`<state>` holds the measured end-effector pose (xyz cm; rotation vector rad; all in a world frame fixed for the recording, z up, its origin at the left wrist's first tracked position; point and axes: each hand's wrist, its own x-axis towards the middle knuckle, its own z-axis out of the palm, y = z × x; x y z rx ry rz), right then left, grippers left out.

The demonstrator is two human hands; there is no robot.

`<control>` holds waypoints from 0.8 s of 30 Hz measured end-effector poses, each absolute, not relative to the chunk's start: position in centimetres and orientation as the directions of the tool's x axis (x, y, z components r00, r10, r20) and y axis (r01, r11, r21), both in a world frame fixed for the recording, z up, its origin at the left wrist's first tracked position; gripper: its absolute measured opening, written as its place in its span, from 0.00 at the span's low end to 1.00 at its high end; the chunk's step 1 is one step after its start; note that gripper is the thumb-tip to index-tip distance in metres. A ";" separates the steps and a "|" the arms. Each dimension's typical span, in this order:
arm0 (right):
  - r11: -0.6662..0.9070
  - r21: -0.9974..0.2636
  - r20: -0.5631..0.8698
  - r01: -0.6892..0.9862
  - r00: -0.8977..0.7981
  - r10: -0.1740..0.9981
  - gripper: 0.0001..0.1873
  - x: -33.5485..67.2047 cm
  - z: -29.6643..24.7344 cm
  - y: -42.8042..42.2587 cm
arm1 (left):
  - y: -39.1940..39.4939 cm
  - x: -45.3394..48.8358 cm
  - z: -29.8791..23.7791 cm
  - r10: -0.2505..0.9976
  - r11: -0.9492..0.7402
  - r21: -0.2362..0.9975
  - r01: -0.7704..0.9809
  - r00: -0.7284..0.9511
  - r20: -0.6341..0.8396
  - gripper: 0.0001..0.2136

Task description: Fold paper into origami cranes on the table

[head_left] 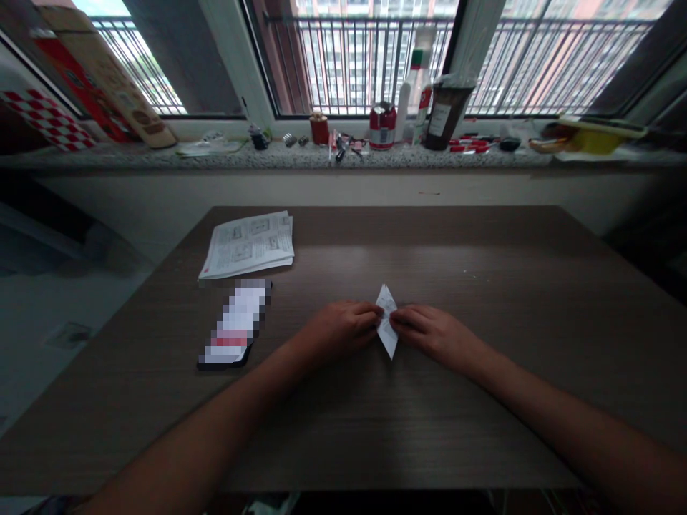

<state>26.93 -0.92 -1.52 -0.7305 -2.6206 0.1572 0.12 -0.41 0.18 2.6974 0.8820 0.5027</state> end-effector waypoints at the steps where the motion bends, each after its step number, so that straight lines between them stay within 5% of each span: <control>1: 0.864 -0.197 0.348 0.462 -0.791 0.503 0.15 27.0 -1.5 -0.9 | -0.4 0.0 0.4 0.600 -0.785 0.359 0.504 0.764 0.239 0.09; 8: 0.880 -0.218 0.291 0.422 -0.833 0.471 0.23 28.3 -1.3 -0.4 | -0.7 -0.4 1.0 0.593 -0.771 0.427 0.472 0.777 0.212 0.13; 15: 0.856 -0.167 0.273 0.489 -0.811 0.517 0.24 28.4 -1.0 -0.6 | -1.4 0.2 1.6 0.498 -0.853 0.307 0.422 0.834 0.237 0.18; 24: 0.836 -0.221 0.290 0.502 -0.785 0.548 0.21 28.1 -0.6 -0.8 | -0.9 0.4 0.7 0.580 -0.812 0.235 0.534 0.784 0.222 0.15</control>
